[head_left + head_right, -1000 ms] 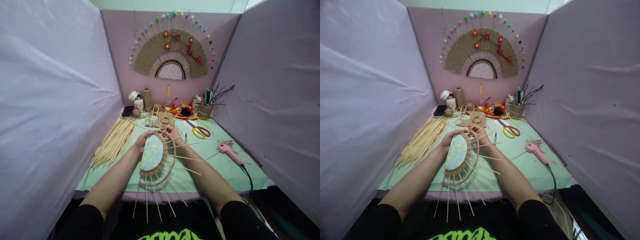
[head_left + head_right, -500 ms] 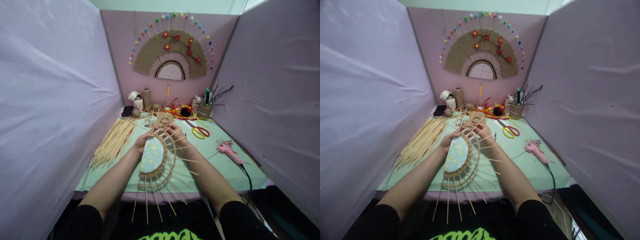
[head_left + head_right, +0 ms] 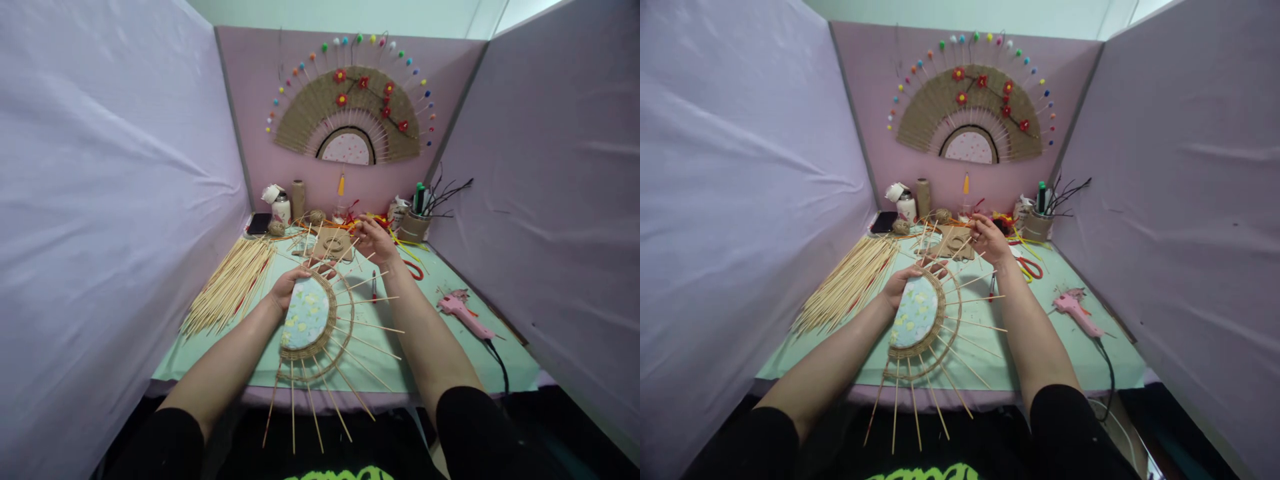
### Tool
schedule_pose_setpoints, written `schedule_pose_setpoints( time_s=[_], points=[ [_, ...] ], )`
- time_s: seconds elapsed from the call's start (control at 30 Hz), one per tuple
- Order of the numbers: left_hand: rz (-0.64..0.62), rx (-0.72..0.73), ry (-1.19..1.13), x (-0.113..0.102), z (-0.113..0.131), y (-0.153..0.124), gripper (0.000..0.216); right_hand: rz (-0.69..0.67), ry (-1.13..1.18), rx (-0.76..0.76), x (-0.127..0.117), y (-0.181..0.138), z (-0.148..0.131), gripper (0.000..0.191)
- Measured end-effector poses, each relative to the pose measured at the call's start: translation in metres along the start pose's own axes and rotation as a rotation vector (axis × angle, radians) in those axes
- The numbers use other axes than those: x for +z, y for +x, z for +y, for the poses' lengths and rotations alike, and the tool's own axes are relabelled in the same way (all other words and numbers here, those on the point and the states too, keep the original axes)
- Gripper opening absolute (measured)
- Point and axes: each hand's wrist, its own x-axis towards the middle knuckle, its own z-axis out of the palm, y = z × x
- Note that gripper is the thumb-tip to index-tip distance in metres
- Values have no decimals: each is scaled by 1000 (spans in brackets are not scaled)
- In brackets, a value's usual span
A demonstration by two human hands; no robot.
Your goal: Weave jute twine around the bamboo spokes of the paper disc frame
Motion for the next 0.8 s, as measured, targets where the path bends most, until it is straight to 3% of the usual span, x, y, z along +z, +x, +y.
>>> schedule_pose_setpoints(
  time_s=[0.13,0.33,0.6,0.8],
  points=[
    [-4,-7,-16,-1,-1,1,44,-50,54,-4,15,12,4,16],
    [-18,-11,-13,0,-1,0,48,20,101,27,15,22,27,22],
    [-21,-7,5,-2,-2,1,43,-49,-6,99,20,16,61,24],
    [4,-13,4,5,0,-1,51,-133,-134,254,28,7,82,35]
  ],
)
